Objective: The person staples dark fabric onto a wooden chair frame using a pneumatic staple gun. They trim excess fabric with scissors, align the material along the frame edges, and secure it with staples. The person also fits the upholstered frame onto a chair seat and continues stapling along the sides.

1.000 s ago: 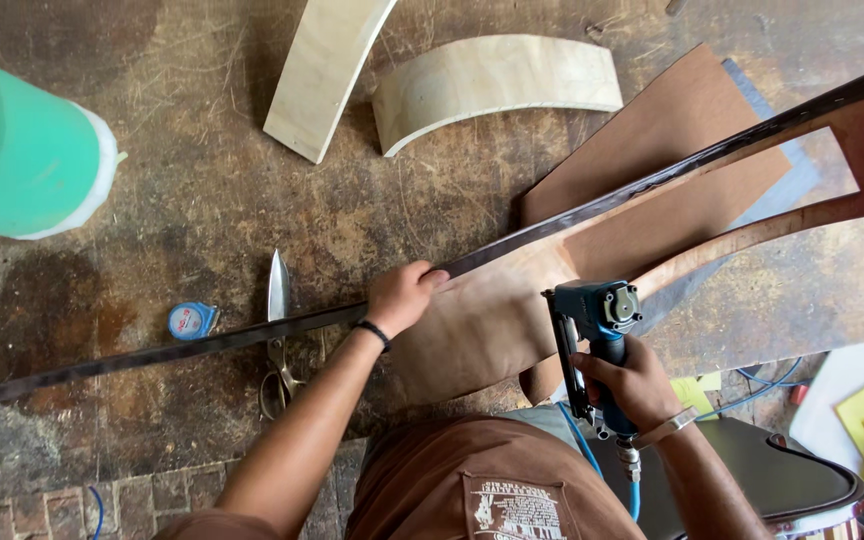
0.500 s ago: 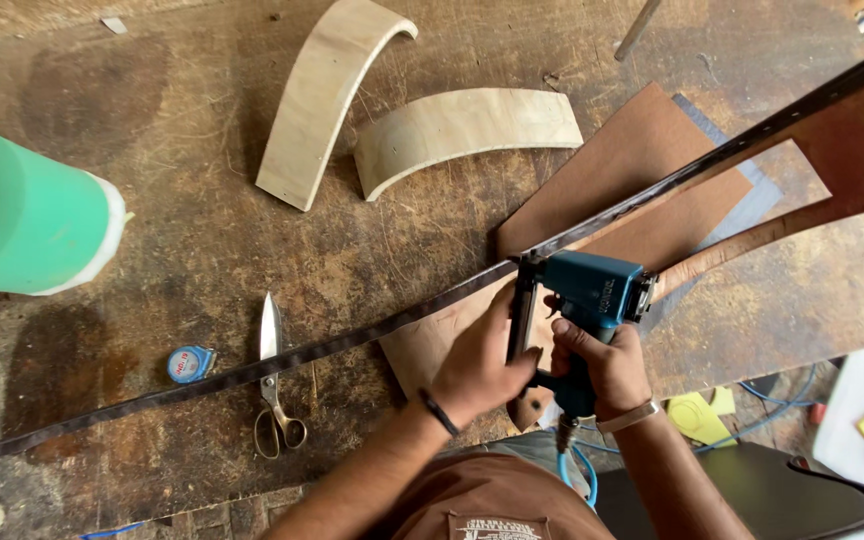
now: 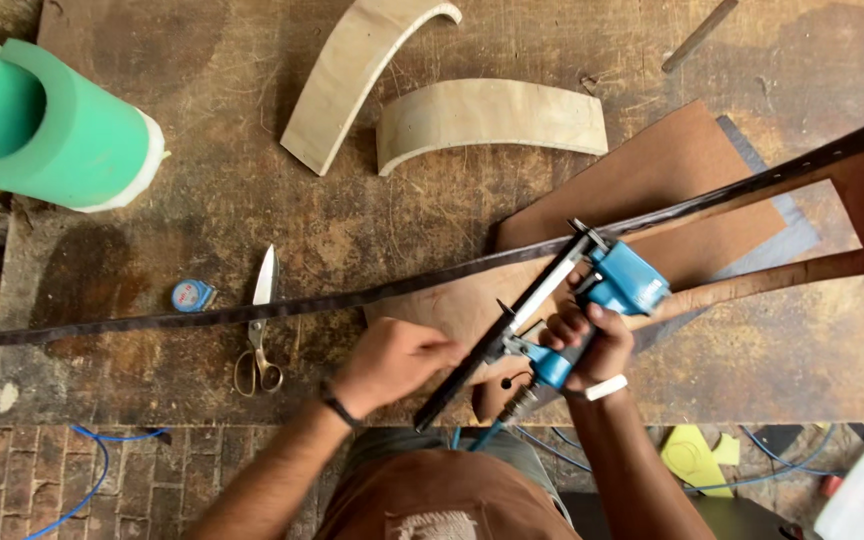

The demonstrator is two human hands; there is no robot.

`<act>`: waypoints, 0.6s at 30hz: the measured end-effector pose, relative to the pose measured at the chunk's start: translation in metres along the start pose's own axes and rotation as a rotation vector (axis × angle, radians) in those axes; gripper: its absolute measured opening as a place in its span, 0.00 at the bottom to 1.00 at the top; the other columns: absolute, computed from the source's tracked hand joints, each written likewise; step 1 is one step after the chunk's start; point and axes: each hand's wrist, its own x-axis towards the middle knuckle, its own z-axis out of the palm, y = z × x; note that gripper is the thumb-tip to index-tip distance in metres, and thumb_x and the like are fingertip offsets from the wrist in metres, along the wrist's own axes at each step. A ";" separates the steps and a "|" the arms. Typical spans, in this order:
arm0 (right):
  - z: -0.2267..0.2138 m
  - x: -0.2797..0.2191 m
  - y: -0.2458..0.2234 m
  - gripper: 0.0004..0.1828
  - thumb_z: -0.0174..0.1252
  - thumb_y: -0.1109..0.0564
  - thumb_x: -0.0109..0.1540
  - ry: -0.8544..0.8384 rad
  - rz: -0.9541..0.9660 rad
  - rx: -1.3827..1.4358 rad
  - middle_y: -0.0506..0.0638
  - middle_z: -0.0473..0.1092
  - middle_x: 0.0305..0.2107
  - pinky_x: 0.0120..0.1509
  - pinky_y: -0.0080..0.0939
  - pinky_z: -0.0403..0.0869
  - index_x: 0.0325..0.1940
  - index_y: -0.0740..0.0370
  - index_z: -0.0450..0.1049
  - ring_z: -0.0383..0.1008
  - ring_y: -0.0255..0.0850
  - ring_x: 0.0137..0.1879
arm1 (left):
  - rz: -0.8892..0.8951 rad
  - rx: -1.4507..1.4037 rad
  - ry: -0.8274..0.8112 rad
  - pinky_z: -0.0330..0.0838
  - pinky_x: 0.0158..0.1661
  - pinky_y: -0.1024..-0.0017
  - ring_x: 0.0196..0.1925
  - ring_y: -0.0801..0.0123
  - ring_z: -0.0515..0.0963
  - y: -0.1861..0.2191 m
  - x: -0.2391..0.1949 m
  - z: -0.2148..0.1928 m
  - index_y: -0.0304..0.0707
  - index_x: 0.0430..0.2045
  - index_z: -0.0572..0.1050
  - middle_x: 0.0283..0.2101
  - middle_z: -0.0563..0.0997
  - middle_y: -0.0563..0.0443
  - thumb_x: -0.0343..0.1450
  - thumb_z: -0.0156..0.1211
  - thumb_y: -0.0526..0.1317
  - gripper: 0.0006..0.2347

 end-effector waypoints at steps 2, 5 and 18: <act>-0.008 0.002 0.012 0.23 0.61 0.54 0.65 -0.057 0.026 0.095 0.41 0.62 0.22 0.37 0.37 0.68 0.63 0.62 0.69 0.64 0.32 0.27 | -0.116 -0.011 0.063 0.78 0.27 0.73 0.25 0.71 0.85 -0.023 -0.022 -0.008 0.44 0.36 0.86 0.29 0.88 0.52 0.71 0.64 0.48 0.10; -0.002 0.017 0.033 0.25 0.61 0.55 0.61 -0.099 0.129 0.096 0.41 0.62 0.21 0.36 0.36 0.68 0.62 0.59 0.69 0.63 0.32 0.27 | -0.143 0.010 0.246 0.81 0.33 0.70 0.35 0.69 0.88 -0.054 -0.035 -0.019 0.44 0.38 0.85 0.35 0.88 0.52 0.71 0.63 0.46 0.10; 0.063 0.063 0.200 0.31 0.62 0.54 0.59 -0.025 0.098 -0.156 0.43 0.61 0.21 0.36 0.41 0.66 0.65 0.65 0.68 0.61 0.35 0.27 | -0.260 0.172 0.733 0.71 0.57 0.56 0.60 0.51 0.75 -0.304 -0.046 -0.252 0.38 0.60 0.69 0.58 0.78 0.38 0.69 0.68 0.41 0.24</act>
